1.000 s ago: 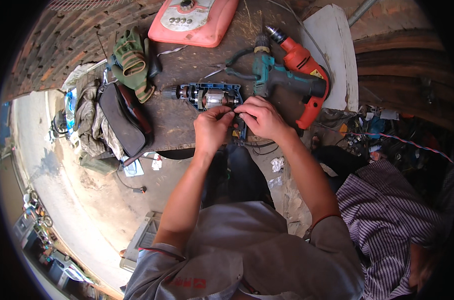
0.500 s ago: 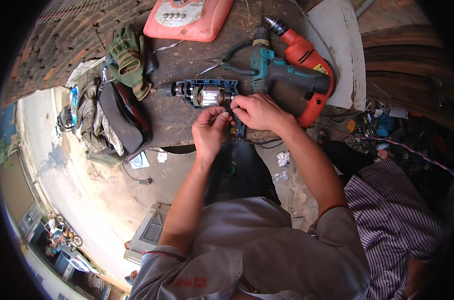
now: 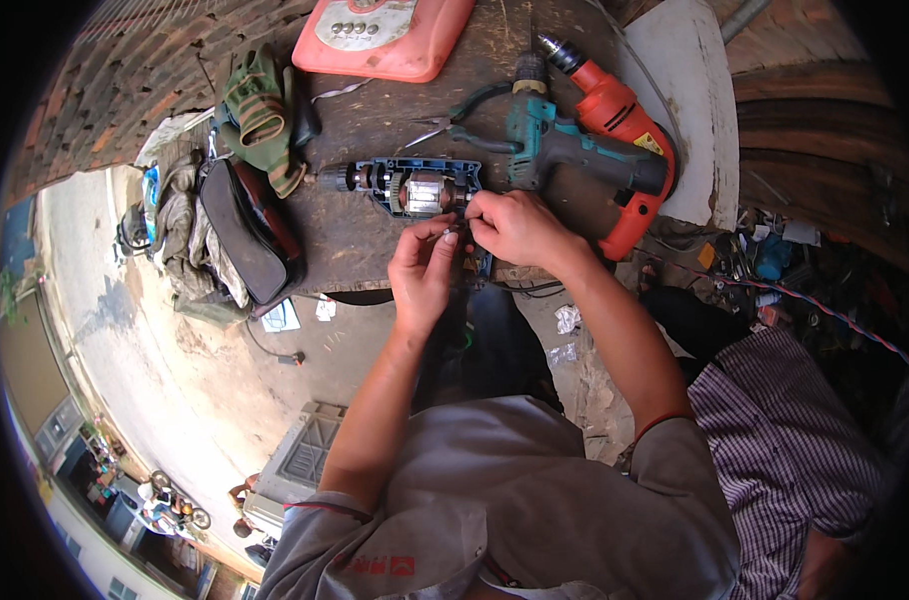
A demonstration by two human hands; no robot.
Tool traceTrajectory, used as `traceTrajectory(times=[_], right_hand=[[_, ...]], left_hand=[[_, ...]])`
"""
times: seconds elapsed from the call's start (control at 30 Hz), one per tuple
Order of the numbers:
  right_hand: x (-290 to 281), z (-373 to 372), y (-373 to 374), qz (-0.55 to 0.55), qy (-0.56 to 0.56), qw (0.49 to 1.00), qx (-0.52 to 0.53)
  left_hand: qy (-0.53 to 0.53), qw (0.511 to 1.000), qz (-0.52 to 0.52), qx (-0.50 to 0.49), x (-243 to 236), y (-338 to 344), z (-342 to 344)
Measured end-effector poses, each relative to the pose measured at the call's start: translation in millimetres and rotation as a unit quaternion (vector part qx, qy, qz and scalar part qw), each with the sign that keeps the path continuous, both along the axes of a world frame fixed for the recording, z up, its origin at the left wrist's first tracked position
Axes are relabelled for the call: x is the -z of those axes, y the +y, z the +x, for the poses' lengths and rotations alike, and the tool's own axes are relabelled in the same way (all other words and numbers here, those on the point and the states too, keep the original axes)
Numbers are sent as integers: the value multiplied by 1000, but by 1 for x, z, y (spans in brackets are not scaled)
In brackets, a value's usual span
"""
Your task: The person works on a disassembled power drill at a cluttered workbench. They connect wires to the internal components, use a multimeter to test continuity, and manipulate small parts with their hands. The drill remains open on the table throughout the clip.
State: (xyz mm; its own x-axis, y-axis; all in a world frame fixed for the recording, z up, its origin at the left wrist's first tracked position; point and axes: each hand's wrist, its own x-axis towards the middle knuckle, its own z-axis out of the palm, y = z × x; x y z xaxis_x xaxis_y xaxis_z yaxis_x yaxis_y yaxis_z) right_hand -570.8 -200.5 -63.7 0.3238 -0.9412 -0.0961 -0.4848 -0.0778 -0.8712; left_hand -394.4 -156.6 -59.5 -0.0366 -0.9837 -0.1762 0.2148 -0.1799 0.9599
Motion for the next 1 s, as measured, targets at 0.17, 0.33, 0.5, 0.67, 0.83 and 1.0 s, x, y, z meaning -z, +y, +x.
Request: traceTrajectory(times=[0.17,0.33,0.5,0.67,0.83,1.0], right_hand=[[0,0,-1,37,-45,998,7],[0,0,1,38,-24,999,10],[-4,2,2,21,-19,1000,11],[-1,1,0,12,-16,1000,3],[-3,0,-1,18,-11,1000,2],[1,-2,4,-1,-16,1000,19]], left_hand=[[30,999,45,2,3,1,7],[26,999,27,0,11,5,8],[7,1000,21,-11,18,9,8],[-40,999,-27,-6,22,7,4],[-102,993,-63,-10,27,4,1],[-120,991,-55,-19,24,4,-1]])
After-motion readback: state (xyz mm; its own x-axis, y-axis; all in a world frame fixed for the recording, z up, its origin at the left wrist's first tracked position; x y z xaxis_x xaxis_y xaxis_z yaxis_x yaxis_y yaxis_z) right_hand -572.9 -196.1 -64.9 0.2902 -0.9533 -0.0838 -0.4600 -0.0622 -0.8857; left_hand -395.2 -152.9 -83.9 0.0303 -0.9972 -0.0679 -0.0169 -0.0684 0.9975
